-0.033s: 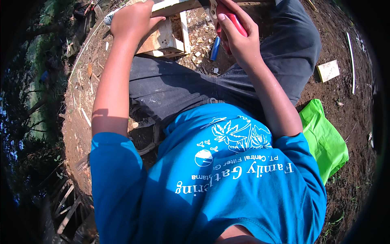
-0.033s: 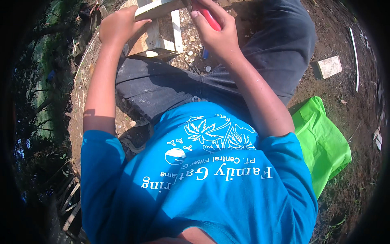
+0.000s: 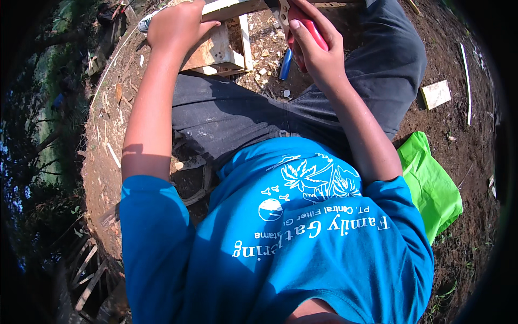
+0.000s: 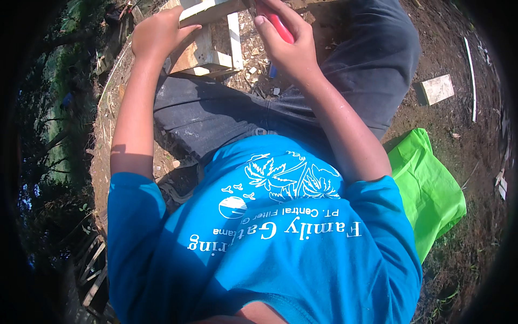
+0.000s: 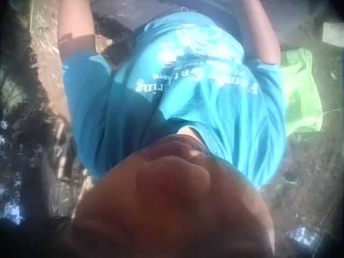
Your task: The person saws a piece of wood while sitting on the ground, then handles and compares several small wooden boards and blocks.
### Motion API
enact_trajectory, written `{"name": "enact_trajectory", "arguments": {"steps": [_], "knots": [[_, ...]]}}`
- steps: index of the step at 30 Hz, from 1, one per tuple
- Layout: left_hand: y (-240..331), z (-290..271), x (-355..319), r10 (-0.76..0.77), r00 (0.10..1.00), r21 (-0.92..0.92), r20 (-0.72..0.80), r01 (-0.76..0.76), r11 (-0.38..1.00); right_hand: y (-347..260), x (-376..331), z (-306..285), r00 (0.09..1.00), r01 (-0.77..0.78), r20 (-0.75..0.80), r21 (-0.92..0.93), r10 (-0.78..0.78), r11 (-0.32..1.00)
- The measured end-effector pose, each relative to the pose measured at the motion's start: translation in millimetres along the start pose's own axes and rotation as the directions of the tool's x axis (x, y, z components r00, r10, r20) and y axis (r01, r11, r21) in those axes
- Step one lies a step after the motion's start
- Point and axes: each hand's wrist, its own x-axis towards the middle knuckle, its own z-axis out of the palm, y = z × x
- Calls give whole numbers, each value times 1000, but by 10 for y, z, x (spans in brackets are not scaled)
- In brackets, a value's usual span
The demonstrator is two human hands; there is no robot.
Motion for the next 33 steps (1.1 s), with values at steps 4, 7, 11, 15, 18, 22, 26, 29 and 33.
{"name": "enact_trajectory", "arguments": {"steps": [4,7,11,15,18,22,26,29,33], "knots": [[-24,-16,18,-4,1000,-22,-19,4,1000,292,-379,-37,997,-48,-71,-248,31,968],[-64,64,54,63,995,10,-72,-63,998,335,-494,-18,995,-83,-88,-380,53,921],[-154,123,37,19,999,10,37,-19,1000,-181,42,-102,955,-295,-44,-196,292,935],[-24,-184,85,-78,997,-134,-16,75,988,-452,413,-56,924,-379,-97,-88,370,921],[-159,-170,51,-114,993,-141,12,114,983,-404,-304,-90,964,-253,-155,-265,218,930],[-364,-431,-136,-111,994,-236,2,108,966,-948,-946,-208,923,-359,-243,-277,297,891],[-175,-27,44,13,999,-71,29,-11,997,-1429,-1146,-311,885,-444,-298,-312,358,840],[-161,-49,7,-20,996,-67,90,26,997,-1306,-1082,-375,904,-414,-254,-310,345,856],[-81,12,2,-30,996,-23,80,32,999,-476,-328,-83,929,-315,-276,-244,246,917]]}}
